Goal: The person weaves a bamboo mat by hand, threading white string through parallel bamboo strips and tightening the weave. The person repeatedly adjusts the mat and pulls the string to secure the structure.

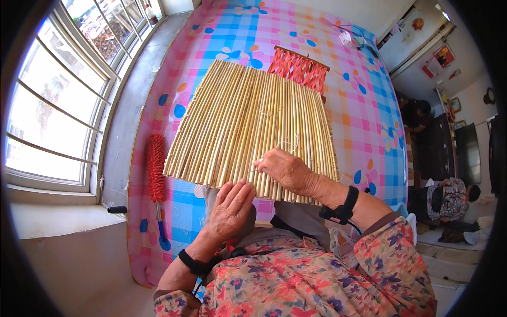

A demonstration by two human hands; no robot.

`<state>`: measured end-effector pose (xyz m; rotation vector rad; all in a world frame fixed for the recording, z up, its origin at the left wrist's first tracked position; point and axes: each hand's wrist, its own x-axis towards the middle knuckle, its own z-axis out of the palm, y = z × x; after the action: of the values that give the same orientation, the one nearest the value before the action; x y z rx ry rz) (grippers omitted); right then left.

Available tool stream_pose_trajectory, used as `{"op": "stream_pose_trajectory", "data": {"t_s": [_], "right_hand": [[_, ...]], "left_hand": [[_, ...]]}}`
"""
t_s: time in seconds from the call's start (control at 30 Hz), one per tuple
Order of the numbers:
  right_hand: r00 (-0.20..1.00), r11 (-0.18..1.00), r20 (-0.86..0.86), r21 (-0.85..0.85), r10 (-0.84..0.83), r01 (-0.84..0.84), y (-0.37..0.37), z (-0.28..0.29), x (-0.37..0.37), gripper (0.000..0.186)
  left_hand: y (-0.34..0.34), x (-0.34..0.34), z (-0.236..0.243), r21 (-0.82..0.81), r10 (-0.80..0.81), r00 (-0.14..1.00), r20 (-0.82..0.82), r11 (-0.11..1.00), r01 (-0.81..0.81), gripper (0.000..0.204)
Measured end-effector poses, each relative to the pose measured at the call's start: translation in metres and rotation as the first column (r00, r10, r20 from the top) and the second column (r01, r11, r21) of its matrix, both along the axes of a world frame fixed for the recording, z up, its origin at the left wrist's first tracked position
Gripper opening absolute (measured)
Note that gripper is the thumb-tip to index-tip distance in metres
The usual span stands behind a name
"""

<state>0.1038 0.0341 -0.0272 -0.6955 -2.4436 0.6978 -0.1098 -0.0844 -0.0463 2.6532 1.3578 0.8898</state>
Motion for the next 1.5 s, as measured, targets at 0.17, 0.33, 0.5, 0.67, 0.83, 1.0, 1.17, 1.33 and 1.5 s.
{"op": "stream_pose_trajectory", "data": {"t_s": [0.17,0.33,0.5,0.67,0.83,1.0,1.17,1.33,1.5], "right_hand": [[0.999,0.979,-0.02,-0.197,-0.05,0.045,0.001,0.001,0.001,0.019],[0.989,0.831,-0.059,-0.55,-0.133,0.079,0.009,0.012,0.001,0.022],[0.997,0.902,-0.033,-0.427,-0.076,0.055,0.005,0.021,-0.005,0.023],[0.991,0.969,-0.106,-0.221,0.085,-0.107,-0.001,0.013,-0.02,0.021],[0.973,0.827,-0.207,-0.561,-0.104,-0.031,0.007,-0.002,-0.016,0.021],[0.752,0.237,-0.365,-0.931,-0.549,-0.279,0.031,-0.013,-0.01,0.021],[0.813,0.236,-0.377,-0.924,-0.443,-0.3,0.029,-0.013,-0.023,0.022],[0.812,0.32,-0.427,-0.894,-0.398,-0.314,0.03,-0.014,-0.045,0.022],[0.904,0.458,-0.321,-0.873,-0.282,-0.167,0.029,-0.017,-0.046,0.022]], "left_hand": [[0.001,-0.003,-0.003,0.033,-0.023,1.0,-0.019,0.999,0.023,0.037],[-0.001,-0.006,-0.005,0.02,-0.048,0.999,-0.015,0.999,0.048,0.037],[-0.001,-0.006,-0.005,0.009,-0.056,0.998,-0.005,0.998,0.056,0.039],[0.0,-0.004,-0.003,0.008,-0.061,0.998,0.032,0.998,0.061,0.041],[0.0,-0.003,-0.003,0.015,-0.051,0.998,0.035,0.999,0.05,0.042],[0.0,-0.002,-0.004,0.025,-0.04,0.998,0.041,0.999,0.039,0.035],[0.0,-0.002,-0.007,0.005,-0.042,0.999,0.023,0.999,0.042,0.042],[0.0,-0.001,-0.006,-0.003,-0.022,0.999,0.023,1.0,0.022,0.043],[0.002,0.001,0.001,-0.03,-0.031,0.998,0.056,0.999,0.033,0.042]]}}
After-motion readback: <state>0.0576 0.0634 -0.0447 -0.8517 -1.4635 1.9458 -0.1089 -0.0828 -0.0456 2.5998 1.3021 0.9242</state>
